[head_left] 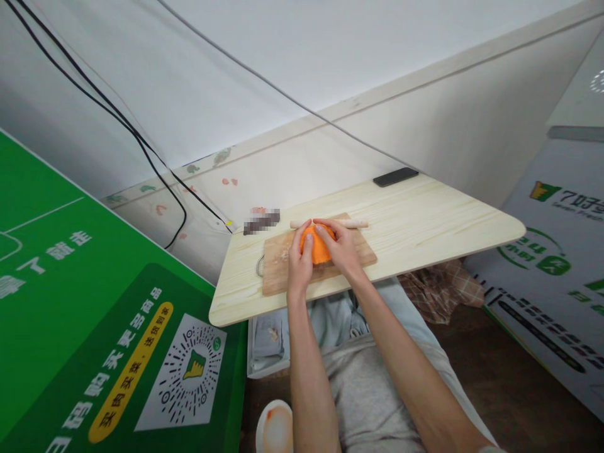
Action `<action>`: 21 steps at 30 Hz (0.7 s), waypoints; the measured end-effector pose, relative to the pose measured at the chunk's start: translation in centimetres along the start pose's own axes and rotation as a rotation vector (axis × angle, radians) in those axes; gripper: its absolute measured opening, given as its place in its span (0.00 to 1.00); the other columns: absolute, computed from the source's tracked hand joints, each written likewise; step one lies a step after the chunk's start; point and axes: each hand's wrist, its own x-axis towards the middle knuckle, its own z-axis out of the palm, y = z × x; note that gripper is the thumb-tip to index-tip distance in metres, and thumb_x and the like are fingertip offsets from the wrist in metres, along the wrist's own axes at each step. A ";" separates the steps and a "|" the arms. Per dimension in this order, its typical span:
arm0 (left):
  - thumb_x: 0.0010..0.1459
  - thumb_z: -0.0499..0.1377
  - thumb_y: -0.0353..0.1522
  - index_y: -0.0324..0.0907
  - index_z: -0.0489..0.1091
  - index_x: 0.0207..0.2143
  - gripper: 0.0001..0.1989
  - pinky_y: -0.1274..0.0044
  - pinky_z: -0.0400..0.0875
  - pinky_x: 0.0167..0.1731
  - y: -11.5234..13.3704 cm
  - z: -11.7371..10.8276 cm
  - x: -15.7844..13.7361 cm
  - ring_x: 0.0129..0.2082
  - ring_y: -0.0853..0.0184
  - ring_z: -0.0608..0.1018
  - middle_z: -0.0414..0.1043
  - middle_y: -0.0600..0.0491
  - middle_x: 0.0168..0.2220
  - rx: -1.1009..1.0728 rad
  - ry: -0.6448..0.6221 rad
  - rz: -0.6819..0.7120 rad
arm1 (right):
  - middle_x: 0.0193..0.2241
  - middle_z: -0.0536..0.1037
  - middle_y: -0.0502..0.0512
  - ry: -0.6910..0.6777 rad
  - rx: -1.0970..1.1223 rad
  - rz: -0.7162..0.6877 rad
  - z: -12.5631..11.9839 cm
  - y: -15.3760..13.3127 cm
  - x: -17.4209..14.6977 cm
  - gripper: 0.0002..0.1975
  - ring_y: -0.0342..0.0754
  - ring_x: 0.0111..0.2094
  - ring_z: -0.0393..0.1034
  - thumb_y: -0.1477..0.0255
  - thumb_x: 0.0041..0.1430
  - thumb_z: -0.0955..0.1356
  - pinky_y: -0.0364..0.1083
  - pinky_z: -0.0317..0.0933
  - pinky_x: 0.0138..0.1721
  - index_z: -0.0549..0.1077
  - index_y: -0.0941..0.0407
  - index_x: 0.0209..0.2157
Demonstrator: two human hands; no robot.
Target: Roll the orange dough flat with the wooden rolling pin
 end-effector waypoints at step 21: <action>0.73 0.56 0.54 0.51 0.75 0.61 0.26 0.60 0.65 0.72 -0.2 0.0 0.1 0.71 0.55 0.72 0.73 0.47 0.68 -0.001 0.143 0.001 | 0.46 0.86 0.60 -0.038 0.068 0.076 0.3 -0.2 0.0 0.23 0.57 0.48 0.81 0.51 0.64 0.73 0.55 0.76 0.50 0.79 0.53 0.52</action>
